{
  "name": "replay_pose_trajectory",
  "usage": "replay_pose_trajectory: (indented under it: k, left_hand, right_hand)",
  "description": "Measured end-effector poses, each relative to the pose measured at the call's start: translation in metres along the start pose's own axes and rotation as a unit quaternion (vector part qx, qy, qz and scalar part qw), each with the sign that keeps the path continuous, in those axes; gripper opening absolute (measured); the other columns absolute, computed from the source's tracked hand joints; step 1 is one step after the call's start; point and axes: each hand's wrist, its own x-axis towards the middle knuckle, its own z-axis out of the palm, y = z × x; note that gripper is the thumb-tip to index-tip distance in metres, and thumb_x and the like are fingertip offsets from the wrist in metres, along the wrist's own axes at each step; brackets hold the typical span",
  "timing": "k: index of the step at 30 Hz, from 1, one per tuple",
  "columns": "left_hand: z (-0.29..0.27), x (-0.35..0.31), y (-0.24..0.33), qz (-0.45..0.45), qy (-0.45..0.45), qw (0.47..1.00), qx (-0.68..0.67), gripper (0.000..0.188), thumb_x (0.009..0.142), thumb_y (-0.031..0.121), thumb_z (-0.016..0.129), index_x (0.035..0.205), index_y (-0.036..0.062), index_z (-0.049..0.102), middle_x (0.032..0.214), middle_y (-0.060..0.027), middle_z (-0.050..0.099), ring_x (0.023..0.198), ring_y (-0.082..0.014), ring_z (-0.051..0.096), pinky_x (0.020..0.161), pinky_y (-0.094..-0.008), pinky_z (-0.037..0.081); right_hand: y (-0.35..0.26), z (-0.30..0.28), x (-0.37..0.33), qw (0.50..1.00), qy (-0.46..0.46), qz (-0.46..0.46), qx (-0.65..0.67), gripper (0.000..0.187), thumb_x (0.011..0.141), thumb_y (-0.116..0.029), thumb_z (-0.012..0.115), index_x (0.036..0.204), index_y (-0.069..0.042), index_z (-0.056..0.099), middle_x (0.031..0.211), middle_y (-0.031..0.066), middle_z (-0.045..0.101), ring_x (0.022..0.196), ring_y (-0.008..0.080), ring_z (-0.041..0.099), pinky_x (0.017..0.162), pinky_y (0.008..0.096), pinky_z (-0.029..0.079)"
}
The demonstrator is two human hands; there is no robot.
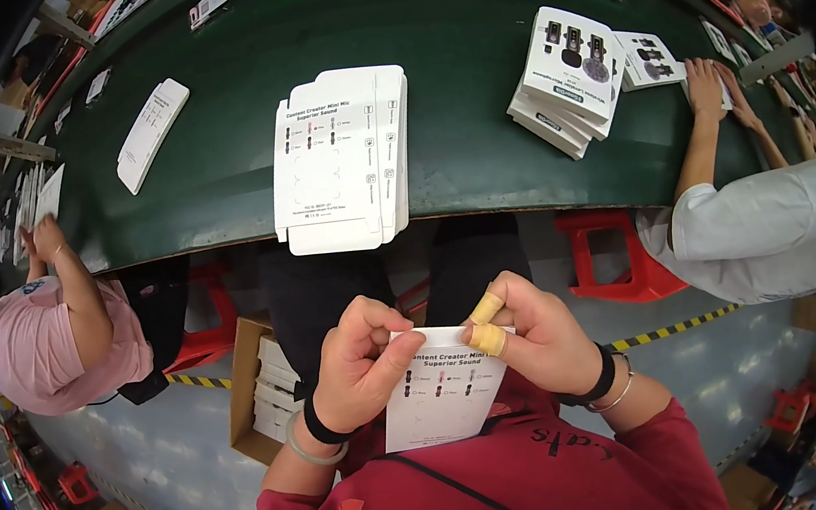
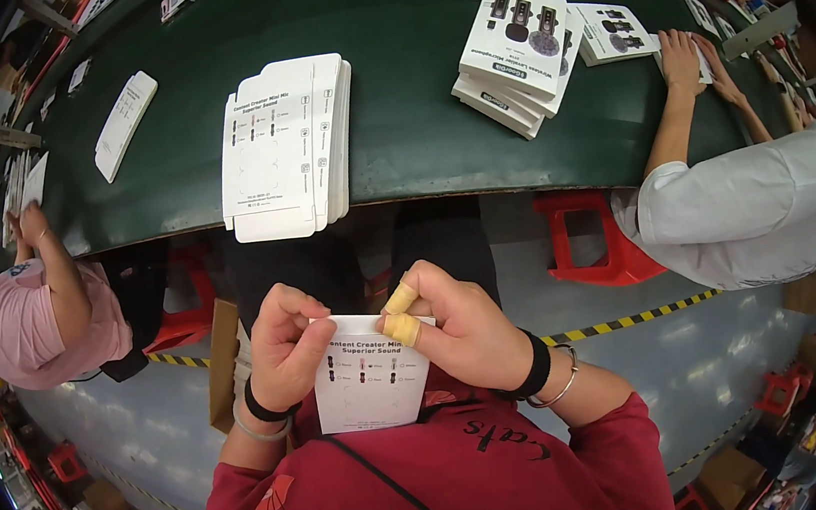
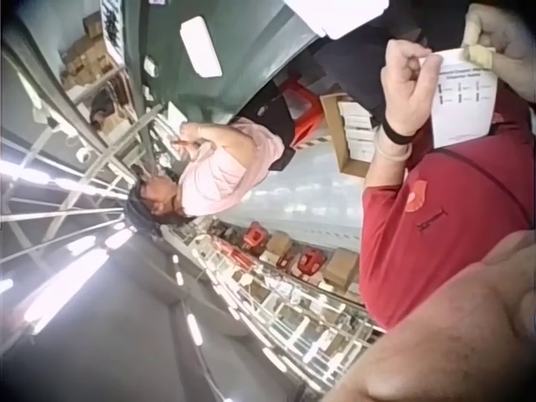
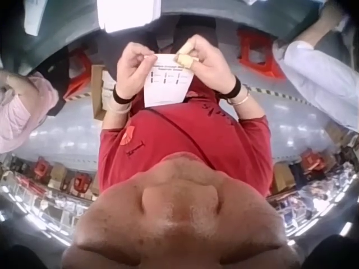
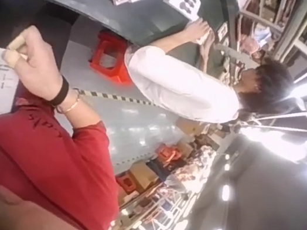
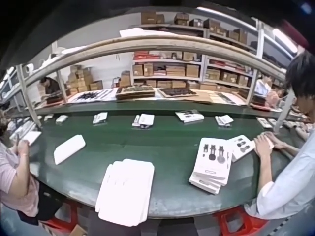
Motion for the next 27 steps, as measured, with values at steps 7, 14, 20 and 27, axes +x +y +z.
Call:
replay_pose_trajectory:
  k: [7, 14, 20, 27]
  left_hand:
    - [0.0, 0.021, -0.003, -0.17, 0.017, 0.981, -0.095, 0.015, 0.094, -0.001, 0.058, 0.089, 0.0066, 0.047, 0.073, 0.007, 0.05, 0.064, 0.0016, 0.043, 0.056, -0.0164, 0.034]
    - [-0.001, 0.01, 0.012, -0.028, -0.013, 0.996, 0.078, 0.016, 0.093, -0.001, 0.059, 0.085, 0.0058, 0.047, 0.073, 0.0026, 0.052, 0.062, -0.003, 0.044, 0.055, -0.0195, 0.036]
    - [0.003, 0.004, 0.001, 0.035, -0.002, 0.999, 0.025, 0.017, 0.093, 0.001, 0.061, 0.082, 0.0042, 0.048, 0.073, -0.0027, 0.055, 0.062, -0.0081, 0.048, 0.056, -0.0217, 0.039]
    - [0.011, 0.01, 0.004, 0.08, 0.053, 0.995, 0.038, 0.013, 0.093, 0.001, 0.06, 0.083, 0.0016, 0.053, 0.077, -0.0077, 0.063, 0.063, -0.0087, 0.055, 0.058, -0.0221, 0.044]
  right_hand:
    - [-0.002, -0.001, 0.006, 0.999, 0.006, 0.021, -0.037, 0.013, 0.098, -0.011, 0.06, 0.1, -0.003, 0.049, 0.093, 0.0042, 0.068, 0.087, 0.0051, 0.062, 0.077, 0.0225, 0.05]
    - [0.005, -0.005, -0.002, 0.998, -0.013, 0.022, 0.062, 0.014, 0.097, -0.01, 0.061, 0.1, -0.002, 0.05, 0.092, 0.0044, 0.069, 0.087, 0.0068, 0.064, 0.077, 0.0242, 0.052]
    - [-0.012, -0.008, -0.013, 0.997, -0.05, -0.043, -0.039, 0.014, 0.095, -0.009, 0.064, 0.102, -0.001, 0.054, 0.094, 0.0073, 0.07, 0.085, 0.0109, 0.067, 0.074, 0.0257, 0.054]
    - [-0.055, -0.025, -0.014, 0.973, -0.117, 0.073, -0.184, 0.025, 0.088, -0.012, 0.072, 0.108, 0.001, 0.062, 0.099, 0.0128, 0.071, 0.085, 0.0192, 0.071, 0.077, 0.0267, 0.055]
